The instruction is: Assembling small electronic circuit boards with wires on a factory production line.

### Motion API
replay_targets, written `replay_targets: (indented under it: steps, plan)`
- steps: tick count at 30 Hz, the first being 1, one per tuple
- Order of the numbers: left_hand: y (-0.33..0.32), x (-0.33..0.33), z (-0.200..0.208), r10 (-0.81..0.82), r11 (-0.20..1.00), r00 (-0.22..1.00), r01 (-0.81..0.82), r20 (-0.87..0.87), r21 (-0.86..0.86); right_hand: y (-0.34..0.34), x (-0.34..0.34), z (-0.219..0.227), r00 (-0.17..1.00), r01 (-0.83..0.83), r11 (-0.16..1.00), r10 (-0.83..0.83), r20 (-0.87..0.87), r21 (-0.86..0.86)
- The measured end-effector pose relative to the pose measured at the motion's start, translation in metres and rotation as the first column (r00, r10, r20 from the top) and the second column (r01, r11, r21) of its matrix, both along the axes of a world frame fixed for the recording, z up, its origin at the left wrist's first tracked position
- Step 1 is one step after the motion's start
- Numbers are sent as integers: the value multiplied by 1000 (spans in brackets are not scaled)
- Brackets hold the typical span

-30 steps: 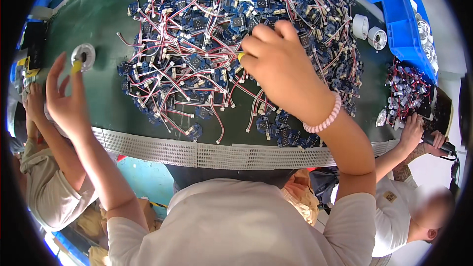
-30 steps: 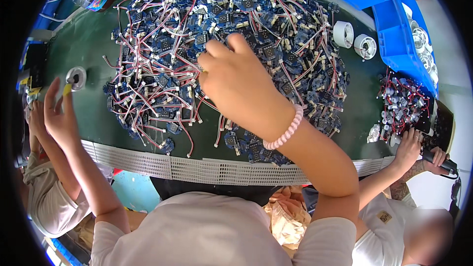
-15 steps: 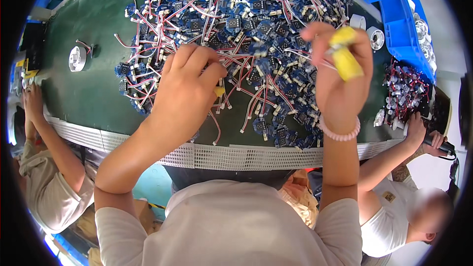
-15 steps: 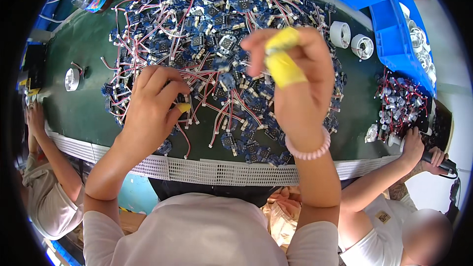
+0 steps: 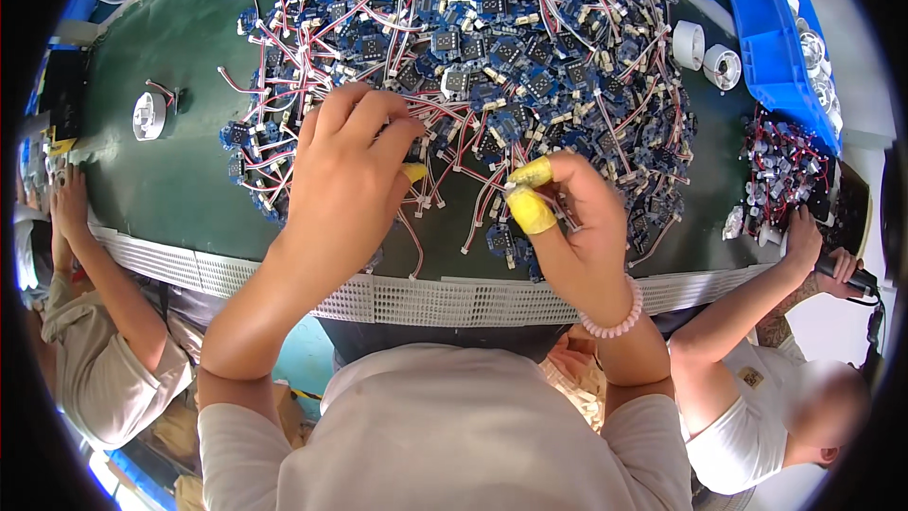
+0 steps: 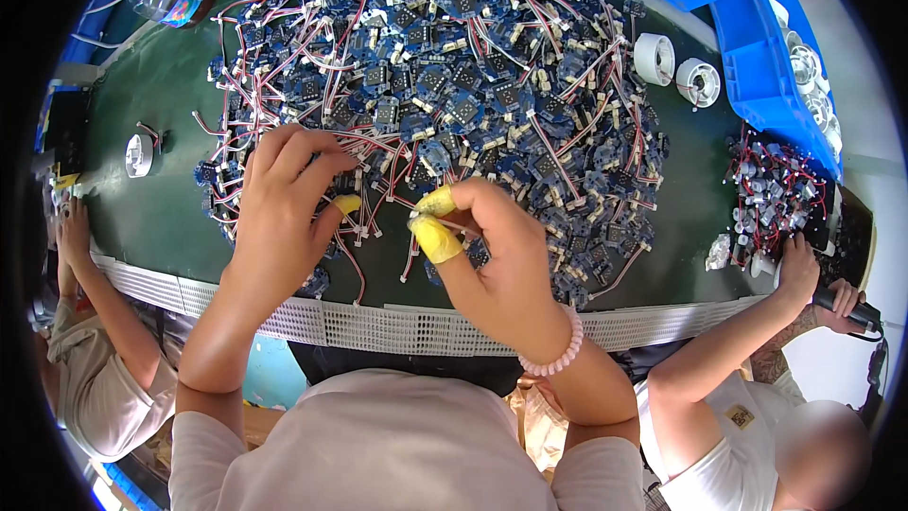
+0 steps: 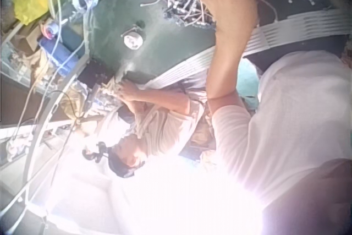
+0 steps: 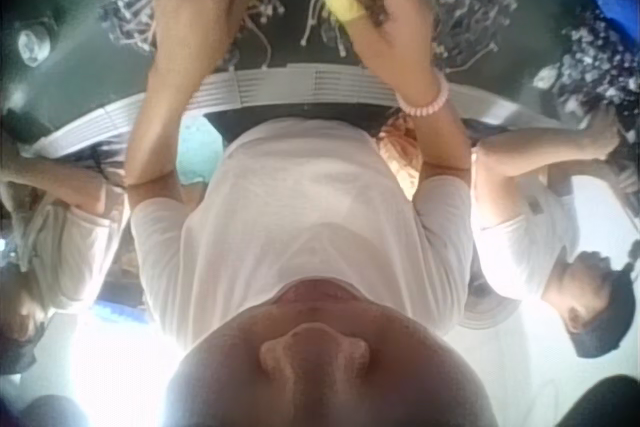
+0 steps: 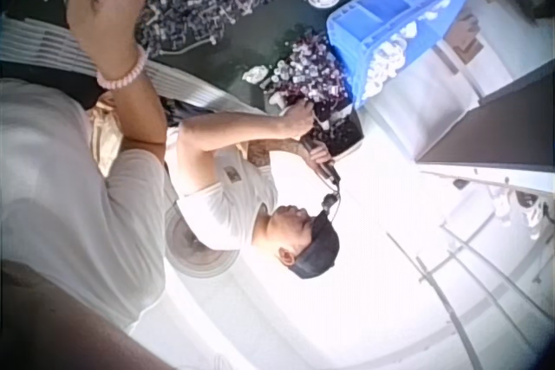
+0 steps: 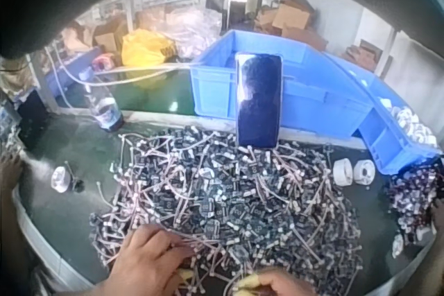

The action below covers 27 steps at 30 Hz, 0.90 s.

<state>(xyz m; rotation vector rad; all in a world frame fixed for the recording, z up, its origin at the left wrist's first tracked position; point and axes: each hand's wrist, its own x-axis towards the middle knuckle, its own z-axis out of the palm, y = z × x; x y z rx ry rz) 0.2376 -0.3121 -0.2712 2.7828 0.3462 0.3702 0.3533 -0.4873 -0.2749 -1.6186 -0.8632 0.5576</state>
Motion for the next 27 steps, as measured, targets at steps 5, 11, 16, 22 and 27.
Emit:
replay_targets:
  steps: [5, 11, 16, 22, 27]
  plan:
    - [3, 0, -3, -89, 981, 963, 129, 253, -145, -6, 0, 1, 999, -39, 999, 39, 7, -38]
    - [-29, -20, 12, 263, 141, 936, 203, 234, -969, 13, -5, 0, 979, -143, 986, 129, 160, 80]
    - [-33, -21, 8, 256, 200, 945, 156, 205, -967, 16, -7, 4, 986, -163, 984, 160, 54, 72]
    - [-30, -21, 9, 206, 322, 954, 143, 217, -936, 14, -6, 6, 980, -178, 984, 174, 96, 34]
    - [-31, -24, 8, 156, 334, 966, 144, 205, -931, 11, -3, 7, 960, -244, 970, 244, 138, -15]
